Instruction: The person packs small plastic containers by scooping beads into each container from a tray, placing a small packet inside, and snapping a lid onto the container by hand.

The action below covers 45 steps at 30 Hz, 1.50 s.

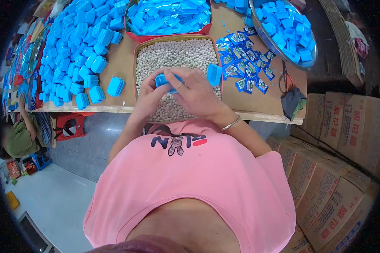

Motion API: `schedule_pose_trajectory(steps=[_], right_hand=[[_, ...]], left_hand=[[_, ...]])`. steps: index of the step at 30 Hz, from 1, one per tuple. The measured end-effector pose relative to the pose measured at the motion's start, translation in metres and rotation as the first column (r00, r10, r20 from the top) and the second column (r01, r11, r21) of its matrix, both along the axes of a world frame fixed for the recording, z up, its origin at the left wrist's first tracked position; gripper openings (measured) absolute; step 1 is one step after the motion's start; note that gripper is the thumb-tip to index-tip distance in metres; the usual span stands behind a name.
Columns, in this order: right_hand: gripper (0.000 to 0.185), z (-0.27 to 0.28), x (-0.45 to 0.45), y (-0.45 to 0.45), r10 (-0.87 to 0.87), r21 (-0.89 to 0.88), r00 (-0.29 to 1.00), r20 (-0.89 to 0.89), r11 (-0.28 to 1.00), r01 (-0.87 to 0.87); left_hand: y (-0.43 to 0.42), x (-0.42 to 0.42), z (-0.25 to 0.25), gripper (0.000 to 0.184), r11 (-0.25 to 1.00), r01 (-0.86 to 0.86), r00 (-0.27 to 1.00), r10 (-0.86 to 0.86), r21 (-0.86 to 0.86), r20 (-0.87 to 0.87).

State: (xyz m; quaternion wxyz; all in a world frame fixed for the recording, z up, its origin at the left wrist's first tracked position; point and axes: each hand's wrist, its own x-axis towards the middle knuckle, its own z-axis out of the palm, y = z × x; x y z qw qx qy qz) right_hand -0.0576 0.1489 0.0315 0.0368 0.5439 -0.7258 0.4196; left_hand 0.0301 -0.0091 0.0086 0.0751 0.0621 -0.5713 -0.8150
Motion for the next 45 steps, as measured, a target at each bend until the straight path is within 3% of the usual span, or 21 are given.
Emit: schedule_pose_trajectory(steps=[2, 3, 7, 12, 17, 19, 22, 24, 25, 26, 27, 32, 37, 40, 41, 42, 45], right_hand=[[0.048, 0.006, 0.001, -0.002, 0.094, -0.113, 0.947, 0.307, 0.992, -0.062], [0.048, 0.004, 0.001, -0.003, 0.092, -0.118, 0.947, 0.308, 0.991, -0.058], [0.038, -0.010, -0.003, -0.004, 0.109, -0.208, 0.636, 0.764, 0.975, 0.082], [0.027, -0.006, -0.006, -0.005, 0.142, -0.242, 0.622, 0.770, 0.967, 0.079], [0.029, -0.016, -0.007, -0.004, 0.146, -0.256, 0.614, 0.775, 0.962, 0.094], [0.027, -0.006, -0.013, 0.000, 0.077, -0.156, 0.778, 0.623, 0.987, 0.028], [0.018, -0.004, -0.058, 0.019, 0.003, -0.090, 0.769, 0.639, 0.993, 0.071], [0.011, -0.003, -0.102, 0.040, -0.416, 0.062, 0.793, 0.445, 0.898, 0.437], [0.012, -0.019, -0.128, 0.051, -0.589, 0.033, 0.777, 0.221, 0.801, 0.598], [0.013, -0.038, -0.153, 0.068, -0.685, 0.115, 0.728, 0.026, 0.726, 0.678], [0.015, -0.053, -0.171, 0.080, -0.739, 0.173, 0.650, -0.177, 0.627, 0.760], [0.020, -0.105, -0.196, 0.096, -0.733, -0.015, 0.608, -0.307, 0.642, 0.767], [0.021, -0.066, -0.169, 0.103, -0.717, 0.119, 0.671, -0.187, 0.662, 0.740], [0.016, -0.040, -0.134, 0.117, -0.748, 0.095, 0.661, -0.056, 0.655, 0.750], [0.015, -0.033, -0.125, 0.131, -0.670, 0.249, 0.718, 0.187, 0.739, 0.626], [0.014, -0.029, -0.118, 0.144, -0.577, 0.354, 0.694, 0.430, 0.815, 0.458], [0.014, -0.032, -0.103, 0.175, -0.562, 0.297, 0.652, 0.509, 0.825, 0.480]], left_hand=[[-0.001, 0.001, -0.001, 0.053, 0.999, -0.039, 0.999, 0.040, -0.034, 0.019], [-0.001, 0.002, 0.001, 0.053, 0.999, -0.035, 0.999, 0.036, -0.039, 0.020], [0.015, 0.001, 0.016, 0.047, 0.957, -0.218, 0.974, 0.199, -0.191, -0.112], [0.008, 0.006, -0.001, 0.043, 0.936, -0.191, 0.978, 0.155, -0.295, -0.140], [0.009, 0.004, 0.008, 0.038, 0.951, -0.168, 0.983, 0.143, -0.258, -0.112], [0.010, -0.001, 0.007, 0.037, 0.961, -0.138, 0.989, 0.123, -0.238, -0.079], [0.003, -0.003, 0.004, 0.035, 0.969, -0.121, 0.988, 0.138, -0.214, 0.068], [0.001, -0.004, 0.003, 0.034, 0.967, -0.126, 0.987, 0.144, -0.221, 0.066], [0.001, -0.004, 0.002, 0.034, 0.964, -0.137, 0.985, 0.157, -0.226, 0.072], [0.000, -0.005, 0.002, 0.033, 0.962, -0.144, 0.983, 0.166, -0.231, 0.077], [0.000, -0.006, 0.002, 0.033, 0.960, -0.150, 0.982, 0.173, -0.235, 0.080], [0.003, -0.008, -0.008, 0.033, 0.942, -0.074, 0.995, 0.093, -0.326, 0.041], [0.008, -0.008, 0.010, 0.032, 0.978, -0.110, 0.959, 0.152, -0.179, 0.241], [0.002, -0.007, 0.000, 0.031, 0.989, -0.111, 0.950, 0.133, -0.093, 0.282], [-0.002, -0.007, -0.003, 0.031, 0.992, -0.113, 0.946, 0.124, -0.053, 0.298], [-0.004, -0.007, -0.005, 0.031, 0.993, -0.114, 0.943, 0.112, -0.012, 0.314], [-0.005, -0.010, -0.006, 0.031, 0.997, -0.083, 0.942, 0.080, -0.004, 0.327]])
